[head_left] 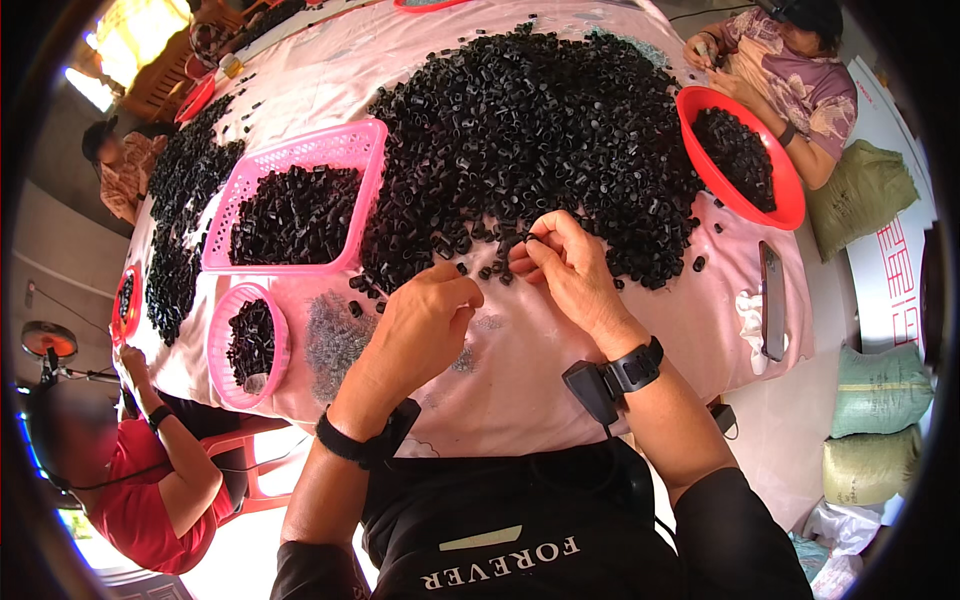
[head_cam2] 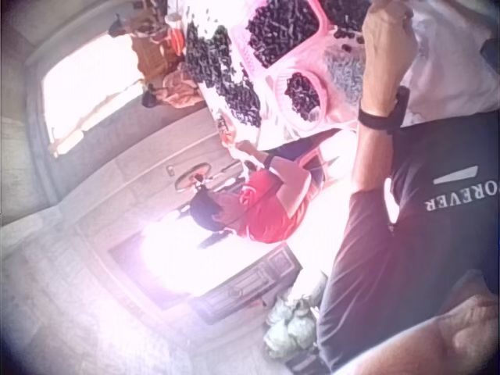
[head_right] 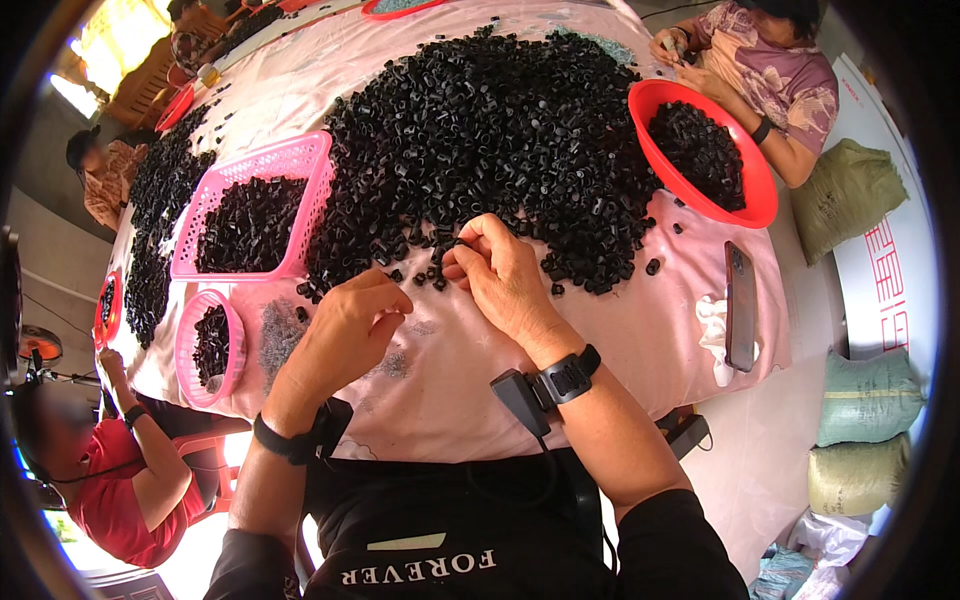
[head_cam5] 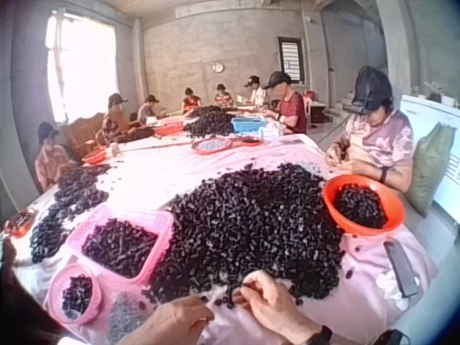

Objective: Sorting and inspecting black plastic shoe components at a large assembly table with other workers.

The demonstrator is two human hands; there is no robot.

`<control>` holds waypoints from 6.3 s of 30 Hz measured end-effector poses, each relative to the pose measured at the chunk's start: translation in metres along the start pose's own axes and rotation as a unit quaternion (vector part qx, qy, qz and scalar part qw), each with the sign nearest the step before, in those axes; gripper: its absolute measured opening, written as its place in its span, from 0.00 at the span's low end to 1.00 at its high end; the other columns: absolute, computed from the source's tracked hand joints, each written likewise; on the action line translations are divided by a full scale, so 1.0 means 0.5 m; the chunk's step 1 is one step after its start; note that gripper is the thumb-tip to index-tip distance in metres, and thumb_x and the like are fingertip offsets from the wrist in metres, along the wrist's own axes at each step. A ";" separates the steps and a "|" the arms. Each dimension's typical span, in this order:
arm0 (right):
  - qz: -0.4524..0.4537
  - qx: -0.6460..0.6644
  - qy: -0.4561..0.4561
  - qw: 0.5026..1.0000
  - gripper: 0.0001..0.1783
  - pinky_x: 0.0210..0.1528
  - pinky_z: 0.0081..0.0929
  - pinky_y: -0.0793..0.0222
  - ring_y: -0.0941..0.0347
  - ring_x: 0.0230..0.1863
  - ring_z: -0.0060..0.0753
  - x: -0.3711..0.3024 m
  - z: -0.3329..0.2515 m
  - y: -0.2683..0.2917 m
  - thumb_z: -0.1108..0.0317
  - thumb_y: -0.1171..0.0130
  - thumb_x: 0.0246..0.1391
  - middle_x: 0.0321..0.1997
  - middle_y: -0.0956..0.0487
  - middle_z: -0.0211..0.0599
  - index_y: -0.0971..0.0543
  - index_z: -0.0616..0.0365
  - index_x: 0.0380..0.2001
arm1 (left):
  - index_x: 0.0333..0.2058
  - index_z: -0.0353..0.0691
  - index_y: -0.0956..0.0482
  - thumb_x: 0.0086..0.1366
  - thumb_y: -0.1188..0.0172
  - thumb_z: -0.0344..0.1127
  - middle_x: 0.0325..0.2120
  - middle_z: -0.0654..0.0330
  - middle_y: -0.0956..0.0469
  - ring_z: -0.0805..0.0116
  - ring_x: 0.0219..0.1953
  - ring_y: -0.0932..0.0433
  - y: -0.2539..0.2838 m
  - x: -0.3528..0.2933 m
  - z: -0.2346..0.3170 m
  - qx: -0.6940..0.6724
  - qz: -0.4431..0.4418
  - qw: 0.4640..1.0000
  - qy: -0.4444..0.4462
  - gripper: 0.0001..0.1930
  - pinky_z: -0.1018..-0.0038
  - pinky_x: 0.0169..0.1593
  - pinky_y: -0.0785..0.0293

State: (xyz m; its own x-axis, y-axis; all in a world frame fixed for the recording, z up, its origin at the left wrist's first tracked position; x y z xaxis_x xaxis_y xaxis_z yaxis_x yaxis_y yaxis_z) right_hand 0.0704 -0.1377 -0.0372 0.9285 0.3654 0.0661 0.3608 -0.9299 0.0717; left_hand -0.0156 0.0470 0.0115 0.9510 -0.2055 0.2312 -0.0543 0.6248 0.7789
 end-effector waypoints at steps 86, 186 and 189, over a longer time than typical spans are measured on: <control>-0.107 0.139 -0.053 0.983 0.07 0.40 0.21 0.19 0.16 0.35 0.25 -0.012 -0.010 -0.013 0.73 0.40 0.65 0.35 0.15 0.36 0.19 0.66 0.42 | 0.40 0.29 0.16 0.63 0.40 0.21 0.29 0.49 0.19 0.57 0.27 0.18 -0.025 0.068 0.027 -0.058 0.115 0.992 -0.008 0.08 0.69 0.32 0.23; 0.019 0.058 -0.014 0.998 0.12 0.41 0.23 0.20 0.16 0.41 0.28 0.002 0.003 0.003 0.73 0.52 0.70 0.42 0.16 0.39 0.22 0.67 0.49 | 0.42 0.36 0.18 0.57 0.43 0.18 0.31 0.51 0.24 0.47 0.37 0.21 -0.063 0.098 -0.016 0.128 0.004 0.990 -0.057 0.14 0.58 0.39 0.24; 0.020 0.059 -0.008 0.998 0.11 0.41 0.23 0.20 0.16 0.41 0.27 0.003 0.004 0.003 0.74 0.51 0.69 0.41 0.16 0.39 0.21 0.67 0.47 | 0.42 0.37 0.19 0.57 0.43 0.19 0.31 0.50 0.24 0.47 0.38 0.21 -0.065 0.107 -0.021 0.119 0.014 0.991 -0.063 0.14 0.57 0.40 0.23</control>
State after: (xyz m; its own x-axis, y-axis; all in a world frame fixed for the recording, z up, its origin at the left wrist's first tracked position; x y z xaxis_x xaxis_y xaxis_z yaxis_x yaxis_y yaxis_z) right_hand 0.0727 -0.1384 -0.0389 0.9436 0.3273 0.0500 0.3297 -0.9428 -0.0490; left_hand 0.0400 0.0237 -0.0076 0.9030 -0.2930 0.3142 -0.1646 0.4395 0.8830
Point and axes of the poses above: each hand's wrist, its own x-axis towards the middle knuckle, its own y-axis out of the back of the hand, z = x × y, the point moved 2 cm from there along x, towards the middle knuckle
